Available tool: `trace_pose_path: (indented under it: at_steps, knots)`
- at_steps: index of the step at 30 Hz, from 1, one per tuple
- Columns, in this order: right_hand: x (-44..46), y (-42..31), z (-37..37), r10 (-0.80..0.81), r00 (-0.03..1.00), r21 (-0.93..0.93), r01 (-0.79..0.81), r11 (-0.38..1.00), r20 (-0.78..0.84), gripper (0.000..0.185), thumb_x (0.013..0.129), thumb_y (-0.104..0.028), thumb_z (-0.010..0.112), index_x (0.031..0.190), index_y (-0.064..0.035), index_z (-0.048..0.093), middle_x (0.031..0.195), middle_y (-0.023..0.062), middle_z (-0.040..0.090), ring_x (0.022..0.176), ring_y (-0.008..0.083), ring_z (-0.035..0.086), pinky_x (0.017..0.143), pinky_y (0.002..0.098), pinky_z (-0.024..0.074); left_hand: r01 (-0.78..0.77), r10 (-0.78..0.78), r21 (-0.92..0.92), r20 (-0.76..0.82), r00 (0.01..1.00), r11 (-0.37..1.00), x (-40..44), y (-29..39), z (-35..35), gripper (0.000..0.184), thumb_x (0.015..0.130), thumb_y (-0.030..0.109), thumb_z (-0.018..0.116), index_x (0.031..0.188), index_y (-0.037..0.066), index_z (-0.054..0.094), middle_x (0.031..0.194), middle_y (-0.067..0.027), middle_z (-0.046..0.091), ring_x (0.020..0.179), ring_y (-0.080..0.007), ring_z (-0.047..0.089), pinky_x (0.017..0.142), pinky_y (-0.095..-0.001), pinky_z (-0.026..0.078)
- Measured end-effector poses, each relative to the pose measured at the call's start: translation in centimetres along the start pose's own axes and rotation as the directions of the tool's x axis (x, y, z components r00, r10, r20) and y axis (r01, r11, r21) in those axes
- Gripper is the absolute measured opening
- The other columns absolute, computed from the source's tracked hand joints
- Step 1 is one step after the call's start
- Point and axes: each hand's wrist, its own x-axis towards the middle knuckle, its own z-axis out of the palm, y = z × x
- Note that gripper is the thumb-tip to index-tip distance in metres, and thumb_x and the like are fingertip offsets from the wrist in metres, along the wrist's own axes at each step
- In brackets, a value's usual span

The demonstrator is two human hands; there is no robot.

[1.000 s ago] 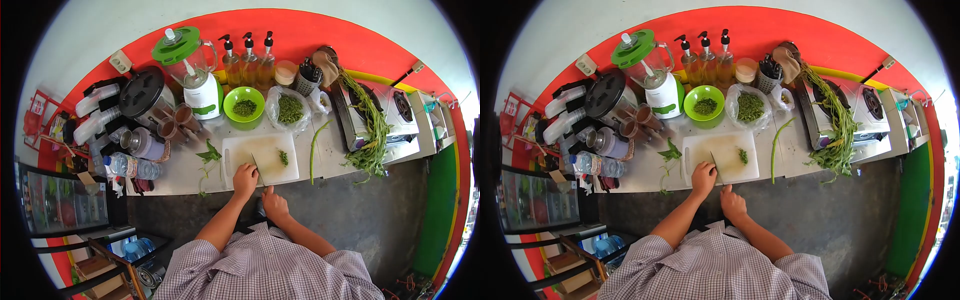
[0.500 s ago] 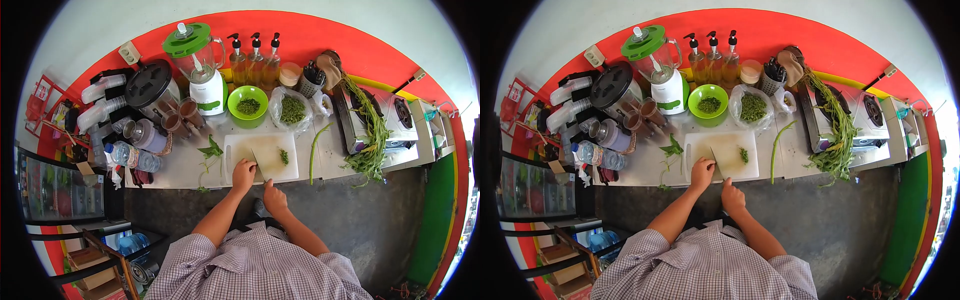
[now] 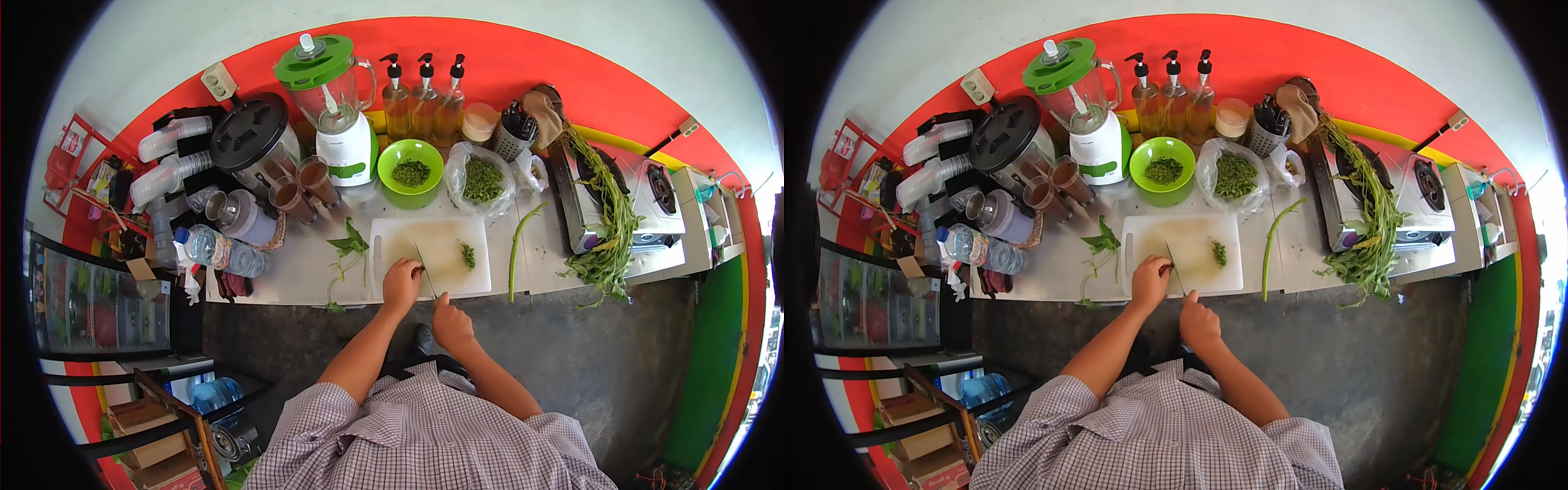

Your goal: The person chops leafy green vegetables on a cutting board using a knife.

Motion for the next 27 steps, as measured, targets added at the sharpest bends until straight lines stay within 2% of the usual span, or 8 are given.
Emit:
trace_pose_path:
  at_steps: [2, 6, 10, 15, 18, 23, 25, 27]
  knots:
    - [0.3, 0.1, 1.6, 0.023, 0.999, 0.011, -0.023, 1.0, 0.033, 0.052, 0.099, -0.014, 0.051, 0.141, 0.0101, 0.034, 0.092, 0.023, 0.074, 0.085, 0.0391, 0.074, 0.074, 0.0466, 0.061, 0.033, -0.033, -0.013, 0.015, 0.999, 0.999, 0.0, -0.1, 0.1, 0.01, 0.084, 0.005, 0.07, 0.093, 0.003, 0.074, 0.088, -0.0124, 0.067, 0.08, -0.0332, 0.066, 0.074, -0.0409, 0.053]
    - [1.2, 0.2, 1.0, -0.03, 0.999, -0.012, 0.03, 0.999, 0.01, 0.054, 0.099, -0.014, 0.052, 0.142, 0.0109, 0.032, 0.092, 0.0233, 0.074, 0.086, 0.0395, 0.074, 0.075, 0.0471, 0.0609, -0.017, 0.015, 0.066, 0.028, 0.999, 0.998, -0.3, 0.4, -0.3, 0.01, 0.086, 0.008, 0.069, 0.094, 0.005, 0.074, 0.089, -0.0113, 0.067, 0.084, -0.0335, 0.066, 0.075, -0.0427, 0.054]
    - [-0.1, -0.4, -0.6, 0.006, 0.999, 0.04, -0.007, 0.999, 0.045, 0.044, 0.099, -0.015, 0.051, 0.134, 0.0088, 0.037, 0.094, 0.0239, 0.074, 0.087, 0.0392, 0.074, 0.075, 0.0477, 0.0607, -0.109, 0.109, 0.134, 0.009, 0.994, 0.985, -0.6, 0.5, -0.4, 0.009, 0.087, 0.01, 0.067, 0.093, 0.006, 0.074, 0.091, -0.0105, 0.066, 0.088, -0.0329, 0.066, 0.076, -0.0437, 0.055]
    - [0.6, 0.0, 1.3, 0.022, 1.0, 0.056, -0.023, 0.998, 0.018, 0.033, 0.098, -0.014, 0.052, 0.123, 0.0045, 0.041, 0.094, 0.0246, 0.074, 0.087, 0.0395, 0.074, 0.075, 0.0473, 0.0607, -0.067, 0.065, 0.149, 0.022, 0.998, 0.987, -0.2, 0.7, -0.3, 0.009, 0.087, 0.009, 0.067, 0.093, 0.006, 0.074, 0.091, -0.0108, 0.065, 0.088, -0.0333, 0.065, 0.077, -0.0441, 0.054]
    - [0.6, -0.4, -1.0, 0.01, 0.996, 0.04, -0.014, 0.999, 0.086, 0.044, 0.097, -0.011, 0.052, 0.133, 0.0093, 0.037, 0.096, 0.0254, 0.073, 0.091, 0.0398, 0.074, 0.078, 0.046, 0.0605, -0.032, 0.031, 0.116, 0.015, 0.999, 0.993, -0.4, 0.6, -0.2, 0.009, 0.086, 0.007, 0.067, 0.092, 0.005, 0.073, 0.09, -0.0116, 0.066, 0.087, -0.0347, 0.065, 0.076, -0.0449, 0.054]
    - [0.6, -0.3, 1.3, 0.006, 0.999, 0.044, -0.008, 0.999, 0.047, 0.05, 0.096, -0.011, 0.054, 0.136, 0.0106, 0.035, 0.098, 0.0264, 0.073, 0.091, 0.0404, 0.074, 0.079, 0.0466, 0.0603, 0.01, -0.011, 0.076, 0.021, 1.0, 0.997, -0.1, 0.8, -0.3, 0.007, 0.084, 0.005, 0.068, 0.091, 0.004, 0.071, 0.089, -0.0131, 0.066, 0.086, -0.0364, 0.066, 0.075, -0.0454, 0.053]
    - [1.0, -0.1, 0.8, -0.012, 0.999, 0.022, 0.011, 1.0, 0.046, 0.051, 0.096, -0.012, 0.054, 0.137, 0.011, 0.034, 0.098, 0.0274, 0.073, 0.091, 0.0408, 0.074, 0.079, 0.0473, 0.0602, 0.08, -0.082, 0.037, 0.056, 0.995, 0.996, 0.1, 1.0, -0.4, 0.006, 0.086, 0.004, 0.064, 0.09, 0.004, 0.069, 0.091, -0.0132, 0.064, 0.087, -0.0371, 0.064, 0.075, -0.0468, 0.053]
    - [1.4, 0.0, -0.1, -0.015, 0.997, 0.051, 0.012, 0.999, 0.069, 0.054, 0.095, -0.011, 0.055, 0.139, 0.0117, 0.032, 0.098, 0.027, 0.073, 0.091, 0.0409, 0.074, 0.08, 0.0486, 0.06, 0.068, -0.07, 0.043, 0.051, 0.996, 0.997, -0.2, 1.3, -0.5, 0.006, 0.086, 0.004, 0.065, 0.09, 0.004, 0.069, 0.091, -0.0134, 0.064, 0.087, -0.0373, 0.064, 0.076, -0.0468, 0.053]
